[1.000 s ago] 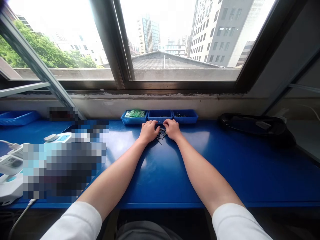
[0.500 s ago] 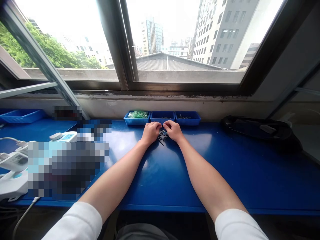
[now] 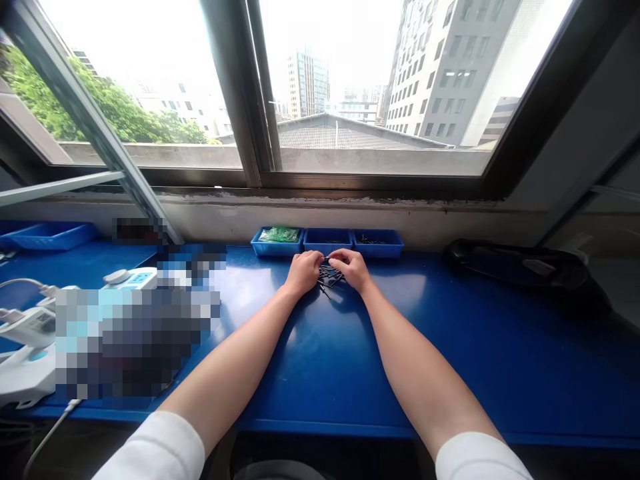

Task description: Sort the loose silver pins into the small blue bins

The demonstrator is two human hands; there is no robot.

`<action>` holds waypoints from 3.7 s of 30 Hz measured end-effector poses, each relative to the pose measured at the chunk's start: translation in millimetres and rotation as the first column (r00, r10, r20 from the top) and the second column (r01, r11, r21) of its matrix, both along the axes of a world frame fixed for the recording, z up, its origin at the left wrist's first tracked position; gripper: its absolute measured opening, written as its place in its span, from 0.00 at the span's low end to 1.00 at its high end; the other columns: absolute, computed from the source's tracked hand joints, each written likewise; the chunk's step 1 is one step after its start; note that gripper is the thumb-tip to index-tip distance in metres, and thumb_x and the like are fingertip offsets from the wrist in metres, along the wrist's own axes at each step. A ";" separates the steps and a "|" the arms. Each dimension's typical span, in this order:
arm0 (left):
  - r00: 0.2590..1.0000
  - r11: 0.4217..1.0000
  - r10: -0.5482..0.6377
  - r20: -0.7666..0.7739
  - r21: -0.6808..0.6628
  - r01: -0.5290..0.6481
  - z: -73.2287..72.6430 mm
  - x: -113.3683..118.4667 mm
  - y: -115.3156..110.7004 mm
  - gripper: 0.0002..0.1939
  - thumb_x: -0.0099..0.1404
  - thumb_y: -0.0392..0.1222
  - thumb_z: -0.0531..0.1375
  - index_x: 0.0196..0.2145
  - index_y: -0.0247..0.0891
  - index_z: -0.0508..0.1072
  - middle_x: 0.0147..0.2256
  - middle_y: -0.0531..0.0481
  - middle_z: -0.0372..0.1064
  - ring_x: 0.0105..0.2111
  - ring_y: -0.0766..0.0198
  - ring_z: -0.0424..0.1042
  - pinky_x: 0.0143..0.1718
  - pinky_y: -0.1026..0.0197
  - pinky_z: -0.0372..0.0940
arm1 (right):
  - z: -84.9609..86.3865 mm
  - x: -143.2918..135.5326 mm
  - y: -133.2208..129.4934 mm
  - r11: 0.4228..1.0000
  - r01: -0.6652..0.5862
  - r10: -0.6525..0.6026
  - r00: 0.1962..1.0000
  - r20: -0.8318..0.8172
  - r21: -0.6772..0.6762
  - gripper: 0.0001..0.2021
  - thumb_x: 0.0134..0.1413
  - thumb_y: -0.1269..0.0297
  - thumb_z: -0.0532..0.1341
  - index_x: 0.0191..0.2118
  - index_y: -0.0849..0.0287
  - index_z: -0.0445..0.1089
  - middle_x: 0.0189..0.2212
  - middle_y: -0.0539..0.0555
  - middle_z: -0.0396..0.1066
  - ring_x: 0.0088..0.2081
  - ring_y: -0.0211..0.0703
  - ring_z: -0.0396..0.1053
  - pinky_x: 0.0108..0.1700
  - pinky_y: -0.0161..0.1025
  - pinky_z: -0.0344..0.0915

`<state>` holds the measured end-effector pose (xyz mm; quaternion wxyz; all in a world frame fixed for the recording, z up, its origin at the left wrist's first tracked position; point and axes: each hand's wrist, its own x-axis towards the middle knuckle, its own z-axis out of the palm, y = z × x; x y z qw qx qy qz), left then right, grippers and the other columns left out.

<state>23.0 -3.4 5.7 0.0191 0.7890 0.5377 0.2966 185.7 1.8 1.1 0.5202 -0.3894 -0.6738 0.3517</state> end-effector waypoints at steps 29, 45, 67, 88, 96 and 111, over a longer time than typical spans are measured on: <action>0.977 0.970 0.194 -0.087 -0.130 -0.204 -11.5 -3.8 11.5 0.18 0.65 0.48 0.48 0.45 0.43 0.73 0.50 0.42 0.64 0.51 0.50 0.62 0.50 0.48 0.57 | -7.3 20.7 16.2 0.722 0.649 -0.688 0.631 0.359 0.240 0.29 0.41 0.64 0.60 0.55 0.58 0.65 0.61 0.59 0.55 0.55 0.62 0.52 0.52 0.57 0.55; 0.994 0.988 0.068 -0.082 -0.134 -0.078 -13.4 -3.6 10.0 0.17 0.65 0.49 0.49 0.43 0.52 0.75 0.46 0.46 0.66 0.49 0.50 0.61 0.51 0.46 0.55 | -15.3 -1.9 11.5 0.960 0.207 -0.274 0.573 0.773 0.187 0.18 0.55 0.58 0.55 0.51 0.53 0.70 0.49 0.56 0.68 0.50 0.55 0.57 0.52 0.52 0.55; 1.000 0.991 -0.021 0.014 -0.135 0.023 -8.7 -5.7 12.0 0.11 0.65 0.42 0.53 0.36 0.43 0.75 0.43 0.49 0.71 0.48 0.57 0.64 0.49 0.51 0.52 | -11.7 3.0 10.2 0.956 0.161 -0.282 0.743 0.607 0.247 0.12 0.52 0.64 0.59 0.43 0.56 0.73 0.41 0.54 0.72 0.44 0.48 0.63 0.49 0.44 0.60; 0.999 0.999 -0.046 -0.017 -0.018 0.045 -2.4 -0.5 -0.6 0.15 0.68 0.46 0.49 0.37 0.44 0.75 0.40 0.49 0.72 0.45 0.59 0.66 0.47 0.53 0.49 | -9.2 1.9 9.4 0.954 0.175 -0.286 0.775 0.563 0.244 0.13 0.60 0.62 0.50 0.33 0.60 0.70 0.33 0.56 0.72 0.39 0.45 0.65 0.43 0.39 0.61; 0.995 0.995 -0.098 0.024 0.000 0.098 -2.2 0.5 -2.5 0.12 0.65 0.48 0.54 0.41 0.43 0.72 0.42 0.50 0.71 0.45 0.60 0.67 0.48 0.55 0.50 | -13.0 3.3 13.2 0.923 0.239 -0.373 0.752 0.544 0.302 0.17 0.61 0.58 0.49 0.31 0.59 0.71 0.31 0.57 0.73 0.37 0.46 0.67 0.41 0.40 0.62; 0.999 0.998 0.027 0.030 -0.064 -0.025 0.0 -0.1 0.0 0.14 0.68 0.43 0.48 0.39 0.46 0.73 0.42 0.50 0.71 0.45 0.60 0.66 0.47 0.52 0.50 | -3.5 -3.4 -1.7 0.966 0.143 -0.210 0.922 0.324 0.217 0.14 0.50 0.57 0.60 0.41 0.56 0.72 0.34 0.52 0.75 0.40 0.44 0.71 0.42 0.39 0.66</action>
